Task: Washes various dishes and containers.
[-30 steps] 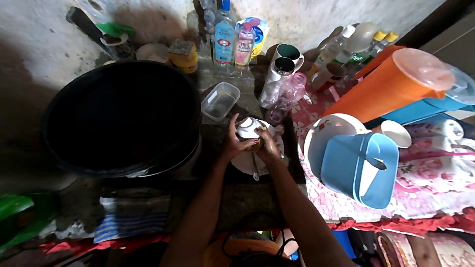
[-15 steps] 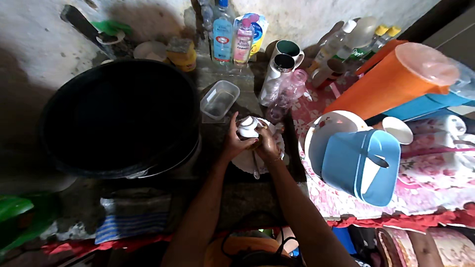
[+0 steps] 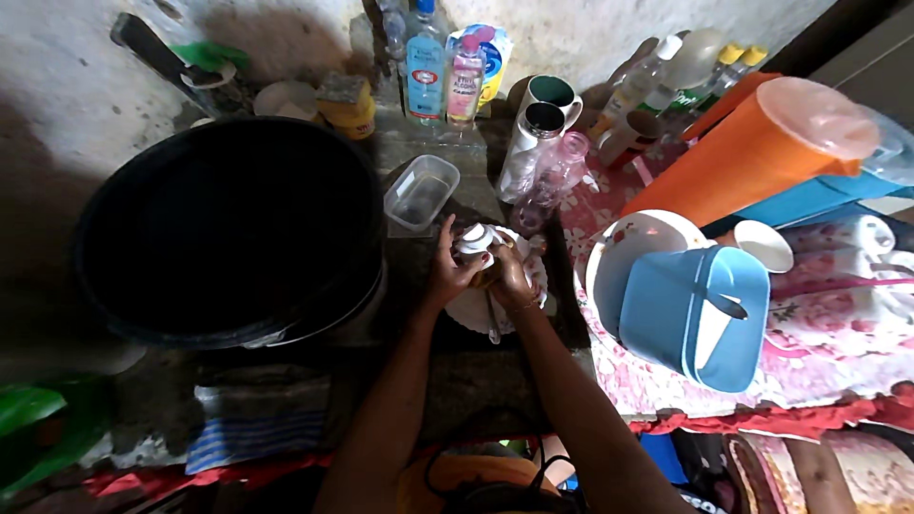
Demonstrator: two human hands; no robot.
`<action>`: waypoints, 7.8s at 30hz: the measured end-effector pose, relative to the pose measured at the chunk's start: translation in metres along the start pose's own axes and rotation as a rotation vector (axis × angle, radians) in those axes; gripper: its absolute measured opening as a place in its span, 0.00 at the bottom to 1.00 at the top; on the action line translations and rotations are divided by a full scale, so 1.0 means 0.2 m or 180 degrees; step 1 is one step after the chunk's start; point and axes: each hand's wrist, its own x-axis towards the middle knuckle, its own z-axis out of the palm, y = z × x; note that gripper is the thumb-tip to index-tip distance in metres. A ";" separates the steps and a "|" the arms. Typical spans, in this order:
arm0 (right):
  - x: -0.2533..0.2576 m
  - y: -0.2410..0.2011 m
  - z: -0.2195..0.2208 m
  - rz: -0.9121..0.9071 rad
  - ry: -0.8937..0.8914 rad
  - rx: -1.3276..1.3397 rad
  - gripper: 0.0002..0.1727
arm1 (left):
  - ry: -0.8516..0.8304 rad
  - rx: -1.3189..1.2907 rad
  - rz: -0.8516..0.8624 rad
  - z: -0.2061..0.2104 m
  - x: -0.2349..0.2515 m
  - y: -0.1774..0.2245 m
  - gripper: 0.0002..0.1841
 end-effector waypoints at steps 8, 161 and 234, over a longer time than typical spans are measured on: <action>-0.04 -0.04 0.00 0.0311 -0.0195 0.0844 0.23 | 0.0148 0.0260 0.0104 0.01 -0.01 0.03 0.38; -0.18 -0.26 0.19 -0.2233 -0.0437 -0.2873 0.22 | 0.0444 -0.0468 -0.0146 -0.02 -0.02 0.09 0.43; -0.31 -0.43 0.01 -0.1922 -0.0402 -0.3139 0.18 | -0.0267 -0.1966 0.0043 -0.09 0.00 -0.02 0.40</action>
